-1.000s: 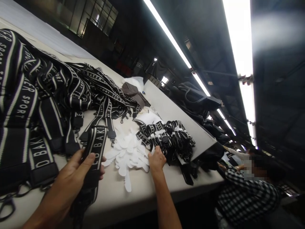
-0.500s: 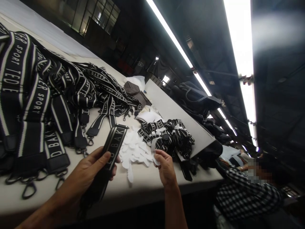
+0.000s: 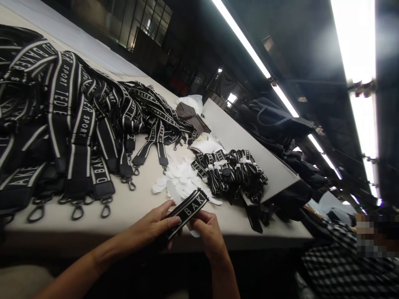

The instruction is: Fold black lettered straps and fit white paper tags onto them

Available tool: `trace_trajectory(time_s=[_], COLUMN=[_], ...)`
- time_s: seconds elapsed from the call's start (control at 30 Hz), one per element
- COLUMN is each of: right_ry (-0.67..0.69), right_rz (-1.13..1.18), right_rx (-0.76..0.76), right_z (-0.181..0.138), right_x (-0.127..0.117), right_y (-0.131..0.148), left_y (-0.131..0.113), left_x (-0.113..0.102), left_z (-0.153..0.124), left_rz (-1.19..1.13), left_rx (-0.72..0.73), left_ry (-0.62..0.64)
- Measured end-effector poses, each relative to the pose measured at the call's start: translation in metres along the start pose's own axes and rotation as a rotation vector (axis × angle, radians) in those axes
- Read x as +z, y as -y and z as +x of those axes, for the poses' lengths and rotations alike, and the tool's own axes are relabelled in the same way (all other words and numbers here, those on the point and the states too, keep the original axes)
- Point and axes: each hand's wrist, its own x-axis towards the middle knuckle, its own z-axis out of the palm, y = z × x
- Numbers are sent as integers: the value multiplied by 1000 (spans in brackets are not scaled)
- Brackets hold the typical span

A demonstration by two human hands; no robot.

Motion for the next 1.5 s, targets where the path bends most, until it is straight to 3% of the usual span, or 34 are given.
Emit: trace_trajectory(time_s=[0.17,0.43,0.57,0.77,0.93,1.07,1.13,1.23,1.37,1.5], right_ry=[-24,-98,-24,35,-117,-262,-361,-432,-330,-274], right_rz=[-49,332,387,255,131,339,413,281,247,312], right_rx=[84,-93,-131,-252,-386,-424,-402,-253,-73,9], right_z=[-11,-23,-24,-23,-20,-22,-22,-20,-17,-18], right_x=[-11,0,2,1,10,1,-8,-13,2,14], right_y=[-10,-26,-26,-24,-18,-16,-16,-20,-30,-37], left_y=[2,-3,-3,1,0,-10,-15,-13,1,9], left_x=[-1,0,3,12,15,9,5,4,11,14], left_z=[3,6,4,0,3,2,0,-2,-2,-3], left_rz=[16,-177,-297,-403,-383,-240,-166,-80,5,21], left_rx=[-7,-113,-140,-191,-214,-203,-159,-121,-171,-209], left_ry=[22,-117,-25,81,89,10,-27,29,185,154])
